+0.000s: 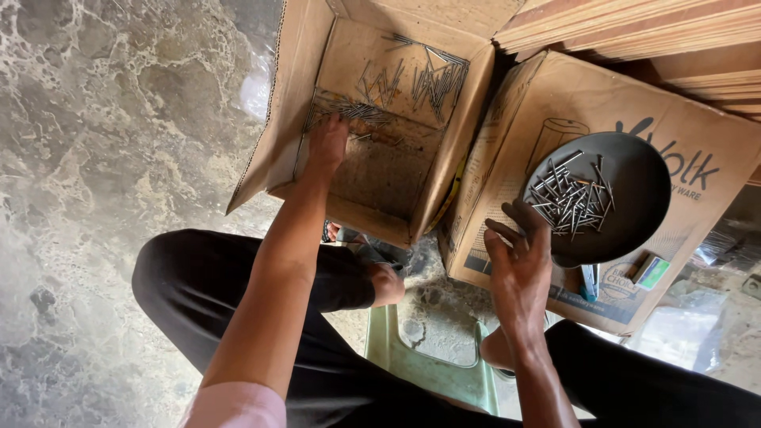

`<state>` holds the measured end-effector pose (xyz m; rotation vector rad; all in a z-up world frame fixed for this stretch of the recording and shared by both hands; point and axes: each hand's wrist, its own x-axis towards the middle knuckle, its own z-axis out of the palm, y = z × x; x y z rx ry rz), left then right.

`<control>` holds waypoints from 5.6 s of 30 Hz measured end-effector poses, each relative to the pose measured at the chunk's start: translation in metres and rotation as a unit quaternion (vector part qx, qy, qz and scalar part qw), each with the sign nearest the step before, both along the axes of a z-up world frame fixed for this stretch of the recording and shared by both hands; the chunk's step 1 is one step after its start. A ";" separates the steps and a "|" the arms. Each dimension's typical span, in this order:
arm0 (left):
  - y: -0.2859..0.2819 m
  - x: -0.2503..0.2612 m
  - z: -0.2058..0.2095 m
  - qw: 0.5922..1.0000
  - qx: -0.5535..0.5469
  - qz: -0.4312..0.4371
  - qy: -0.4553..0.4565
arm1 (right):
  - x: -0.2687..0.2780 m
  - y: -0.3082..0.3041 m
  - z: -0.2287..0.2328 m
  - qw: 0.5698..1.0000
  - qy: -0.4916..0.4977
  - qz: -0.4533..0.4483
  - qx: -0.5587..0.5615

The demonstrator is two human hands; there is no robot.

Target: The person sits on a stool and transfers nails from a cardboard box into a black pan. They repeatedly pick up handfuls of nails from the box and drop them into the pan, continuing this process for the duration of the video.

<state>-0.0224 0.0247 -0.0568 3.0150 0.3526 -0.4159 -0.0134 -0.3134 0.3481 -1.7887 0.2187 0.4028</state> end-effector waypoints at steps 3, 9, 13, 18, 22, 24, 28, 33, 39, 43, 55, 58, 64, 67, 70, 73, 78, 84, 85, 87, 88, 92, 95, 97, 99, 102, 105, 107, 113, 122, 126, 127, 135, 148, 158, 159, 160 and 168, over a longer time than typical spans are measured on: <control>-0.001 0.008 0.043 1.000 -0.016 -0.001 -0.009 | -0.001 -0.001 -0.006 1.000 0.010 0.006 0.001; -0.010 -0.003 0.036 1.000 -0.006 -0.009 0.028 | -0.003 -0.005 -0.012 1.000 0.019 0.015 -0.003; -0.014 0.003 0.071 0.994 -0.044 0.021 0.095 | -0.002 -0.006 -0.012 0.999 0.024 0.024 -0.009; -0.013 -0.004 0.084 0.999 -0.006 -0.054 0.000 | -0.005 -0.009 -0.025 0.999 0.031 0.024 0.015; -0.025 -0.005 0.102 0.999 0.000 -0.045 -0.007 | -0.004 -0.008 -0.023 0.999 0.036 0.031 0.001; -0.035 -0.009 0.117 0.996 -0.072 0.036 0.040 | -0.005 -0.009 -0.029 0.999 0.043 0.031 0.012; -0.031 -0.005 0.098 0.992 -0.071 0.096 0.040 | -0.003 -0.005 -0.020 0.998 0.046 0.049 -0.007; -0.053 0.015 0.121 0.947 -0.194 0.186 -0.177 | 0.000 0.003 -0.004 0.996 0.059 0.070 -0.021; -0.155 0.048 0.236 0.920 -0.311 0.067 -0.229 | 0.007 -0.005 0.002 0.998 0.038 0.028 0.046; -0.218 0.034 0.317 0.854 -0.464 -0.024 -0.235 | 0.009 -0.009 0.008 0.995 0.046 -0.030 0.085; -0.224 0.041 0.305 0.824 -0.401 -0.284 -0.283 | 0.013 -0.075 -0.040 0.885 0.131 -0.289 0.341; -0.194 0.042 0.250 0.892 -0.351 -0.119 -0.260 | 0.011 -0.071 -0.029 0.953 0.087 -0.243 0.162; -0.171 -0.005 0.106 0.924 -0.362 0.096 0.082 | 0.004 -0.046 -0.002 0.983 0.048 -0.172 0.035; -0.178 -0.013 0.055 0.938 -0.300 0.104 0.141 | 0.000 -0.033 0.008 0.986 0.031 -0.156 0.049; -0.188 -0.017 0.055 0.946 -0.270 0.108 0.140 | -0.004 -0.025 0.012 0.989 0.042 -0.139 0.034; -0.193 -0.019 0.056 0.944 -0.302 0.099 0.088 | -0.004 -0.027 -0.001 0.990 0.016 -0.135 0.034; -0.192 -0.026 0.027 0.888 -0.414 0.172 0.103 | -0.002 -0.034 -0.009 0.988 0.041 -0.145 0.039; -0.184 -0.038 0.070 0.915 -0.385 0.118 0.025 | -0.002 -0.033 -0.010 0.986 0.041 -0.152 0.060; -0.184 -0.041 0.056 0.915 -0.385 0.119 0.023 | -0.003 -0.033 -0.009 0.986 0.041 -0.150 0.060; -0.185 -0.047 0.030 0.870 -0.472 0.141 0.025 | -0.004 -0.032 -0.007 0.988 0.043 -0.135 0.055; -0.186 -0.041 0.048 0.869 -0.473 0.141 0.023 | -0.004 -0.030 -0.008 0.989 0.042 -0.135 0.054; -0.192 -0.034 0.054 0.856 -0.448 0.245 0.087 | -0.005 -0.027 -0.003 0.990 0.048 -0.127 0.044; -0.198 -0.036 0.025 0.869 -0.429 0.235 0.080 | -0.004 -0.026 -0.002 0.990 0.054 -0.120 0.044; -0.202 -0.040 0.028 0.853 -0.446 0.260 0.071 | -0.005 -0.027 -0.004 0.990 0.055 -0.119 0.047; -0.203 -0.041 0.049 0.832 -0.488 0.264 0.001 | -0.005 -0.027 -0.002 0.991 0.062 -0.106 0.049; -0.206 -0.034 -0.020 0.990 -0.118 0.072 -0.038 | -0.005 -0.028 -0.002 0.992 0.060 -0.102 0.054; -0.215 -0.034 0.047 0.990 0.114 0.009 -0.077 | -0.005 -0.027 0.000 0.992 0.060 -0.103 0.050; -0.216 -0.036 0.025 0.987 0.140 -0.004 -0.079 | -0.005 -0.027 0.001 0.992 0.056 -0.101 0.046; -0.210 -0.040 0.039 0.978 0.179 -0.049 -0.099 | -0.008 -0.019 0.014 0.992 0.094 -0.066 0.056; -0.177 -0.038 0.088 0.962 -0.238 0.128 -0.043 | -0.033 -0.007 -0.008 0.976 0.191 0.024 0.099; -0.168 -0.012 0.143 0.896 -0.379 0.230 -0.006 | -0.038 -0.006 -0.033 0.972 0.194 0.022 0.132; -0.168 -0.008 0.180 0.896 -0.380 0.228 -0.011 | -0.039 -0.005 -0.028 0.973 0.189 0.022 0.131; -0.208 -0.016 0.384 0.850 -0.519 0.054 0.078 | -0.039 -0.003 -0.008 0.934 0.218 -0.082 0.271; -0.247 -0.018 0.438 0.825 -0.563 0.003 -0.043 | -0.037 -0.062 0.022 0.920 0.125 -0.195 0.317; -0.191 -0.022 0.304 0.866 -0.481 0.120 -0.074 | -0.021 -0.098 -0.013 0.949 0.020 -0.189 0.251; -0.183 -0.023 0.278 0.873 -0.461 0.153 -0.055 | -0.021 -0.093 -0.009 0.968 0.002 -0.156 0.197; -0.177 -0.027 0.265 0.872 -0.460 0.157 -0.056 | -0.022 -0.084 0.002 0.969 0.004 -0.152 0.197; -0.154 -0.059 0.122 0.882 -0.384 0.246 0.115 | -0.019 -0.040 0.022 0.979 0.085 0.011 0.185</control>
